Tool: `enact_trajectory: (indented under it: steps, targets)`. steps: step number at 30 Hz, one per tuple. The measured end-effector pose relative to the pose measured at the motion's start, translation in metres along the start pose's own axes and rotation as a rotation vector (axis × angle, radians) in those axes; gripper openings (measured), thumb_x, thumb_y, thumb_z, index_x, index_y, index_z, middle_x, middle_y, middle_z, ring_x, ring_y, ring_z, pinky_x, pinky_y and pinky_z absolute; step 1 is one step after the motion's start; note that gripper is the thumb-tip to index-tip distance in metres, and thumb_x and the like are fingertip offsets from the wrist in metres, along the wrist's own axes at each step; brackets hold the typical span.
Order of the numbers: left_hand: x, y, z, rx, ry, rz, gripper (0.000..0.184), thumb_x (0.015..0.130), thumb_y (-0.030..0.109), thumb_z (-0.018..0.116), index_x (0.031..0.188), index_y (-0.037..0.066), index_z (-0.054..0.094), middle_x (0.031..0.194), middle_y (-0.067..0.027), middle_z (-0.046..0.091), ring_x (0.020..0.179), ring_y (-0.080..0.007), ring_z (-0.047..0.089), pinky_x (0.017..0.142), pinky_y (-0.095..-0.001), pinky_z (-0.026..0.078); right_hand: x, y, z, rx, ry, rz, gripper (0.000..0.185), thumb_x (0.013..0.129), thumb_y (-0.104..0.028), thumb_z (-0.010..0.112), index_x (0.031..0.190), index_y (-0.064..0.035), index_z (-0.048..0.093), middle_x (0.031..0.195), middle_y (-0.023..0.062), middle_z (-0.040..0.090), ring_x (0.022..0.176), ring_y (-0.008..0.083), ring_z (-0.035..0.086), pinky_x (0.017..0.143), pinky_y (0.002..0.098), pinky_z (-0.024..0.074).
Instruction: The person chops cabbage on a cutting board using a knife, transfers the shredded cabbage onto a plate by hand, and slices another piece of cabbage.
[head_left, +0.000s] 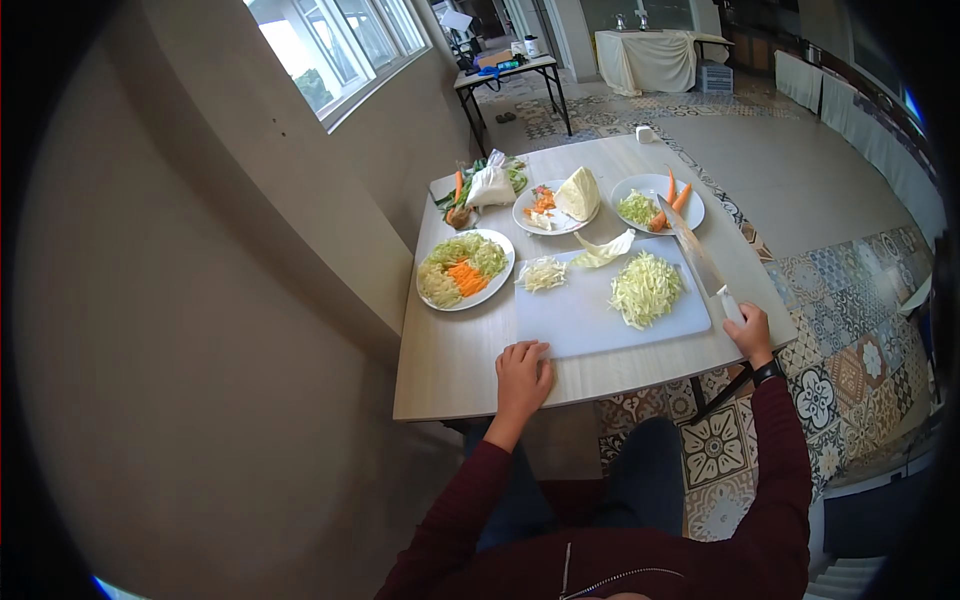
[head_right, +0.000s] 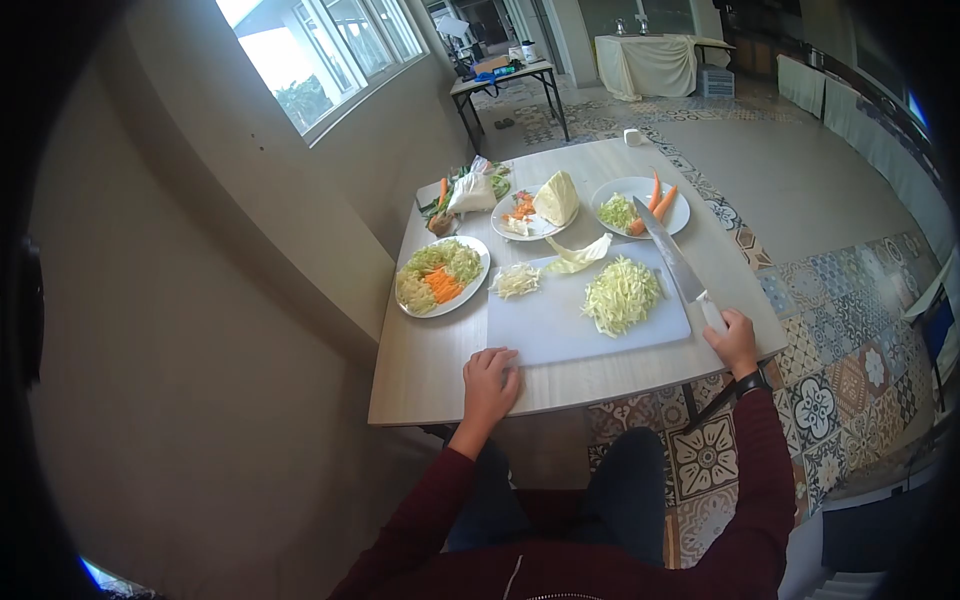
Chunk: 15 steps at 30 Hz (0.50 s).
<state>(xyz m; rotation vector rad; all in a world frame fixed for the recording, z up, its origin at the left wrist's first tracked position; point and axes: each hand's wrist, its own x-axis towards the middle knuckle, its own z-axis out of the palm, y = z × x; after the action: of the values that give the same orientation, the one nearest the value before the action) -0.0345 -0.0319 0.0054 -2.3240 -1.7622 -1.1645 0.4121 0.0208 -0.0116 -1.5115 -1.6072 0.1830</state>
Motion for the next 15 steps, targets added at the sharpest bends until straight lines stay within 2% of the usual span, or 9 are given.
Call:
enact_trajectory:
  steps: [4,7,10,13,14,15]
  targets:
    - [0.023,-0.003,-0.009,0.030,-0.116,-0.138,0.015,0.087,0.019,0.061,0.094,0.010,0.070,0.098,-0.0058,0.067,0.101,-0.0257,0.058,0.092,-0.0422,0.038,0.003,0.008,0.006,-0.021,0.006,-0.015,0.025,0.069,-0.015,0.067,0.078,0.0058,0.057,0.079,0.0205,0.056,0.072,0.0390,0.055,0.066,0.0431,0.0451]
    - [0.063,-0.001,-0.003,-0.078,-0.061,-0.202,0.017,0.088,0.021,0.063,0.095,0.010,0.073,0.092,-0.0062,0.069,0.094,-0.0241,0.061,0.091,-0.0426,0.040,0.003,0.001,0.003,-0.013,-0.029,-0.039,0.024,0.071,-0.015,0.064,0.081,0.0056,0.057,0.081,0.0201,0.055,0.077,0.0396,0.055,0.070,0.0438,0.0455]
    - [0.102,-0.019,0.027,-0.122,-0.002,-0.123,0.019,0.088,0.022,0.064,0.097,0.007,0.072,0.089,-0.0074,0.071,0.088,-0.0237,0.064,0.084,-0.0401,0.046,0.003,-0.001,0.006,0.036,0.001,-0.151,0.025,0.071,-0.015,0.062,0.083,0.0058,0.055,0.084,0.0197,0.054,0.082,0.0405,0.054,0.075,0.0450,0.0452]
    - [0.133,-0.020,0.054,-0.235,-0.017,-0.115,0.021,0.088,0.022,0.064,0.098,0.005,0.072,0.088,-0.0093,0.071,0.084,-0.0238,0.066,0.078,-0.0381,0.050,0.004,0.000,0.004,-0.059,0.005,-0.183,0.025,0.071,-0.013,0.061,0.086,0.0056,0.053,0.088,0.0206,0.054,0.088,0.0419,0.052,0.080,0.0468,0.0441]
    - [0.142,-0.019,0.061,-0.274,-0.044,-0.110,0.024,0.089,0.023,0.065,0.103,0.004,0.071,0.088,-0.0113,0.071,0.079,-0.0232,0.067,0.075,-0.0356,0.052,0.003,0.001,0.005,-0.084,0.011,-0.187,0.027,0.070,-0.012,0.061,0.089,0.0052,0.052,0.088,0.0209,0.053,0.088,0.0422,0.052,0.080,0.0471,0.0439]
    - [0.151,-0.017,0.068,-0.331,-0.061,-0.159,0.027,0.088,0.025,0.066,0.103,0.003,0.071,0.087,-0.0118,0.071,0.077,-0.0246,0.067,0.073,-0.0364,0.052,0.003,0.002,0.006,-0.109,0.017,-0.191,0.028,0.070,-0.012,0.060,0.091,0.0048,0.051,0.089,0.0212,0.053,0.089,0.0424,0.051,0.081,0.0473,0.0437]
